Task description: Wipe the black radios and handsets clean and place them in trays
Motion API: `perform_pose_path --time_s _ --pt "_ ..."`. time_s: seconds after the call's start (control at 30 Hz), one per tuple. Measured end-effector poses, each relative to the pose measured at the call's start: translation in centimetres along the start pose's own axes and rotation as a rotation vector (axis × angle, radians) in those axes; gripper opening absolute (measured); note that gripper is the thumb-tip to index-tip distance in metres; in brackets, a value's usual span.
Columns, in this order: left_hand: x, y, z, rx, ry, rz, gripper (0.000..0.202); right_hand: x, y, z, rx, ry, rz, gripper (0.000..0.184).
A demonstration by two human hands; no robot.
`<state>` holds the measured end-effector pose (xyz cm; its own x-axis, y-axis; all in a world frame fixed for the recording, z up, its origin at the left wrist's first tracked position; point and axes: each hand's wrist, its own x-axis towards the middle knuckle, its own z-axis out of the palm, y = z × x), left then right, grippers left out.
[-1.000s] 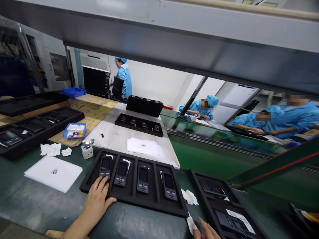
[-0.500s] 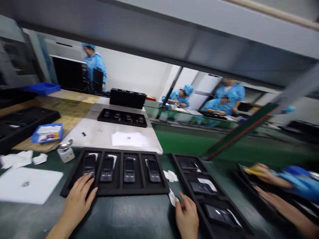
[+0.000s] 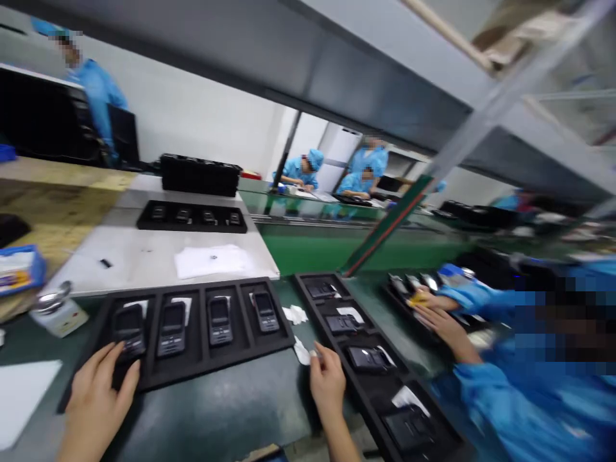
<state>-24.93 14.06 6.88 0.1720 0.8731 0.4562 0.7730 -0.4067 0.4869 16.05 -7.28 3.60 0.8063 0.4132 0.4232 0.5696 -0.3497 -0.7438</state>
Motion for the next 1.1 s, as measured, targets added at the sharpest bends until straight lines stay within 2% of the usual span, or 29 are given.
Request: perform_pose_path --time_s 0.07,0.17,0.4,0.5,0.73,1.1 --pt "1.3 0.8 -0.5 0.171 0.012 -0.042 0.065 0.2 0.3 0.1 -0.003 -0.016 0.009 0.053" --pt "2.6 1.0 -0.4 0.318 -0.078 -0.082 0.072 0.4 1.1 0.4 -0.066 -0.048 0.047 0.058" --pt "3.9 2.1 -0.1 0.391 -0.203 -0.190 0.074 0.6 2.7 0.8 -0.096 -0.055 0.052 0.066" --pt "4.0 2.0 -0.1 0.405 -0.199 -0.169 0.074 0.8 2.9 1.0 -0.080 -0.040 0.047 0.068" --pt "3.4 1.1 0.7 0.436 -0.110 -0.103 0.073 1.1 2.9 1.2 -0.054 -0.033 0.046 0.068" --pt "4.0 1.4 0.4 0.397 -0.148 -0.173 0.074 0.9 2.2 0.8 -0.062 -0.034 0.036 0.067"
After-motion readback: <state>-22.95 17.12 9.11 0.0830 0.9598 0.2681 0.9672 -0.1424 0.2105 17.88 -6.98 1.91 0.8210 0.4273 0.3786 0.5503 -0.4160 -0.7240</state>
